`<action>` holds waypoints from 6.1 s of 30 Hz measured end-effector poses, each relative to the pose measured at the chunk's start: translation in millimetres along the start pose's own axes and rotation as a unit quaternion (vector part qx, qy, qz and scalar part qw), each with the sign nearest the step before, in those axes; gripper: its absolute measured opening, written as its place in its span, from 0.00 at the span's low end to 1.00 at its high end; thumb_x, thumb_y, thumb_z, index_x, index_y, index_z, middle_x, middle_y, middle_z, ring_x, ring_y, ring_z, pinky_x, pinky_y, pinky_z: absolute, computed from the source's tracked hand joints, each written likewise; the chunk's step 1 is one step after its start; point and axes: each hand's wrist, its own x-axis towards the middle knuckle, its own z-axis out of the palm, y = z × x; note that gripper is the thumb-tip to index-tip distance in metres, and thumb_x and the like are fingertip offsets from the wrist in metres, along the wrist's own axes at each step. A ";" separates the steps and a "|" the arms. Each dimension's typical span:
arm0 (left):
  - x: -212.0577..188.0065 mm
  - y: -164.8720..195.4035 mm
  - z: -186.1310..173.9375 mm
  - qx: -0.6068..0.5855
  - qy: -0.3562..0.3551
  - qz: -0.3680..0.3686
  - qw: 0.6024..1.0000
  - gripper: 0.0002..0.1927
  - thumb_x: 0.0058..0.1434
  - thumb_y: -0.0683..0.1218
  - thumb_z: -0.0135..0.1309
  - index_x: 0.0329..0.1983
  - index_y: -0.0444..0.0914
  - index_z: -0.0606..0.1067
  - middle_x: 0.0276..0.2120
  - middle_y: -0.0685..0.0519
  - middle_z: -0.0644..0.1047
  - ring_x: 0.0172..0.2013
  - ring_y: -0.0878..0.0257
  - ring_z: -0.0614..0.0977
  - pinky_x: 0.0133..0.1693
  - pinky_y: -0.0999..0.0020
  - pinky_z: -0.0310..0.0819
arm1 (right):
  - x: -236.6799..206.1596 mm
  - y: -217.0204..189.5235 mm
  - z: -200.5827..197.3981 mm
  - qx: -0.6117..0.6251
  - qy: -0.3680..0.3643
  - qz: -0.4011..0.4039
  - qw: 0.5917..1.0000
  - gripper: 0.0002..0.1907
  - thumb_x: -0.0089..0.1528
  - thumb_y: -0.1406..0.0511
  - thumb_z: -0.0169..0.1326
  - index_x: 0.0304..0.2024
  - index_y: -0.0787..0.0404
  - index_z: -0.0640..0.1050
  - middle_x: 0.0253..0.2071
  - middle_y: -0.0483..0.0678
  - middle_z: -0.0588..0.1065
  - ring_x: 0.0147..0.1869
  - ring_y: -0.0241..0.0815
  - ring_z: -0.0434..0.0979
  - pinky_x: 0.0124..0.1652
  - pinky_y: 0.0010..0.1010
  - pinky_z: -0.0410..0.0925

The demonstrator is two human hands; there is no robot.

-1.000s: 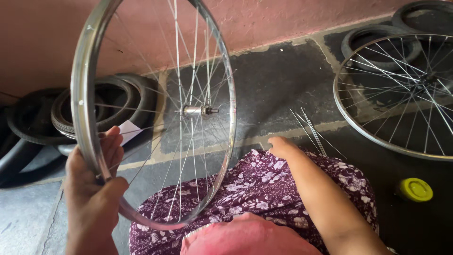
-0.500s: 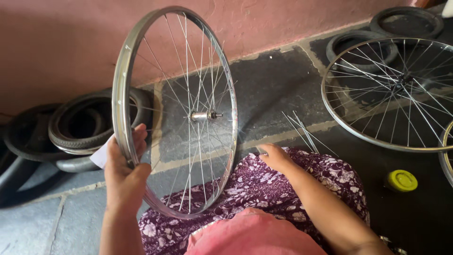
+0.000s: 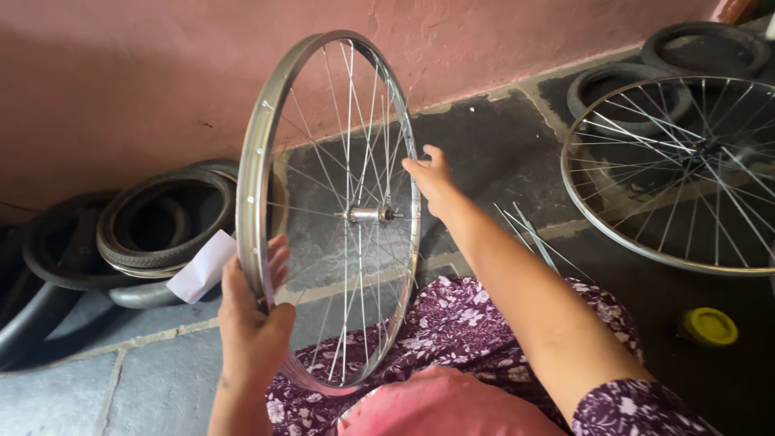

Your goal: The person laces a bicycle wheel by inserting spokes through the rim and hub. They rotate the wheel to access different spoke holes and continue inserting spokes one by one.

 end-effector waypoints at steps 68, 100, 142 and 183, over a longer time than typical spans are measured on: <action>-43.7 8.3 62.7 0.102 -0.019 -0.129 0.986 0.36 0.52 0.36 0.57 0.66 0.45 0.65 0.36 0.52 0.87 0.37 0.63 0.90 0.38 0.70 0.80 | -167.5 -102.9 -21.5 -0.424 0.150 -0.546 0.707 0.08 0.57 0.66 0.57 0.28 0.58 0.70 0.29 0.49 0.73 0.34 0.52 0.76 0.34 0.43 0.71; -111.0 -73.0 82.4 0.156 0.119 0.025 0.980 0.27 0.54 0.36 0.62 0.58 0.37 0.70 0.32 0.51 0.83 0.25 0.65 0.84 0.30 0.74 0.76 | -128.9 -192.9 -30.8 0.193 -0.327 -0.147 0.913 0.15 0.58 0.58 0.72 0.39 0.58 0.81 0.34 0.42 0.78 0.35 0.32 0.70 0.48 0.29 0.67; 15.1 39.1 80.5 -0.182 -0.087 -0.092 0.975 0.28 0.52 0.37 0.58 0.58 0.34 0.71 0.44 0.53 0.75 0.45 0.67 0.77 0.47 0.72 0.75 | -186.9 -93.6 -5.1 0.161 -0.379 -0.109 0.905 0.10 0.67 0.69 0.57 0.50 0.64 0.80 0.44 0.45 0.80 0.49 0.36 0.78 0.52 0.32 0.71; 103.8 57.8 156.3 -0.160 -0.018 -0.156 0.975 0.17 0.47 0.37 0.57 0.43 0.36 0.74 0.30 0.51 0.76 0.30 0.62 0.77 0.32 0.66 0.74 | -284.5 -157.7 -77.8 -0.321 -0.031 -0.596 0.735 0.10 0.59 0.74 0.63 0.44 0.66 0.80 0.52 0.55 0.75 0.54 0.51 0.77 0.51 0.36 0.72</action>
